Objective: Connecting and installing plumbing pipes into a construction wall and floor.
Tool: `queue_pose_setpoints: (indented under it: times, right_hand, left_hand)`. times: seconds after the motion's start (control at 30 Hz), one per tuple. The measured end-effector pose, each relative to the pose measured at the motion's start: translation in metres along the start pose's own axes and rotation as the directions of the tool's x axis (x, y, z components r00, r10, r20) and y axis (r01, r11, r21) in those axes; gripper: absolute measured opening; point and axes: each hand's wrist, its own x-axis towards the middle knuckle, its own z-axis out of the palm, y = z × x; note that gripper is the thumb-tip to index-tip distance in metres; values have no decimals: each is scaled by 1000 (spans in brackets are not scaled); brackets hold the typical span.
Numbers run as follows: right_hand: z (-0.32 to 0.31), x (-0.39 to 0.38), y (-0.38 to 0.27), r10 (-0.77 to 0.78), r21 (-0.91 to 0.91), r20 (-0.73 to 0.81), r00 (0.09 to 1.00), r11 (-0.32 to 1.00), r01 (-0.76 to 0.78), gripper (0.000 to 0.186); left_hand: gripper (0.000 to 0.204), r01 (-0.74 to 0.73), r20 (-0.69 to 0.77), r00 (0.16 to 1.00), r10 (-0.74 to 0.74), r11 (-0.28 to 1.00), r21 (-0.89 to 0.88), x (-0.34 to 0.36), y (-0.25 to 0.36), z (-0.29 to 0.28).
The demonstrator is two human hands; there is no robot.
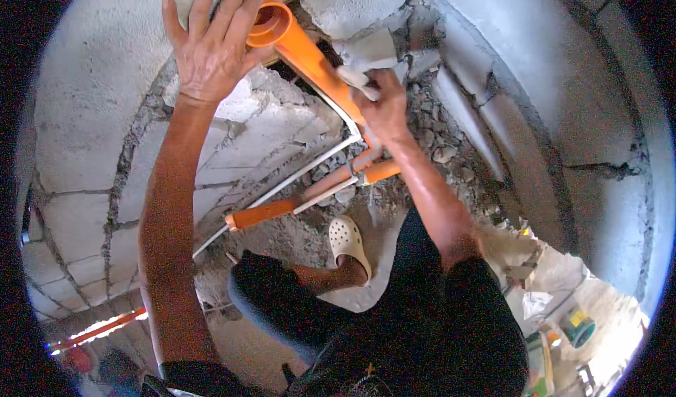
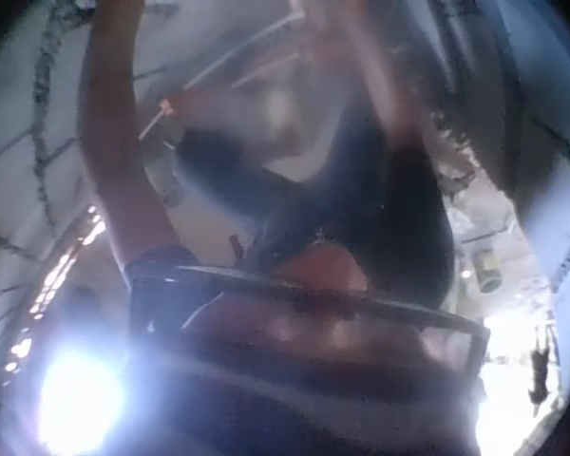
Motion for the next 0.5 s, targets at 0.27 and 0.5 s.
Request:
queue_pose_setpoints:
  times: [0.27, 0.5]
  right_hand:
    - [41, 24, -17, 5, -96, -192, 981, 995, -24, 28]
    - [46, 26, -20, -88, -238, -149, 985, 970, 51, 32]
  left_hand:
    - [72, 173, 225, 963, -147, 980, -99, -12, 6, 11]
    - [69, 184, 183, 972, -147, 961, -205, -13, 5, 12]
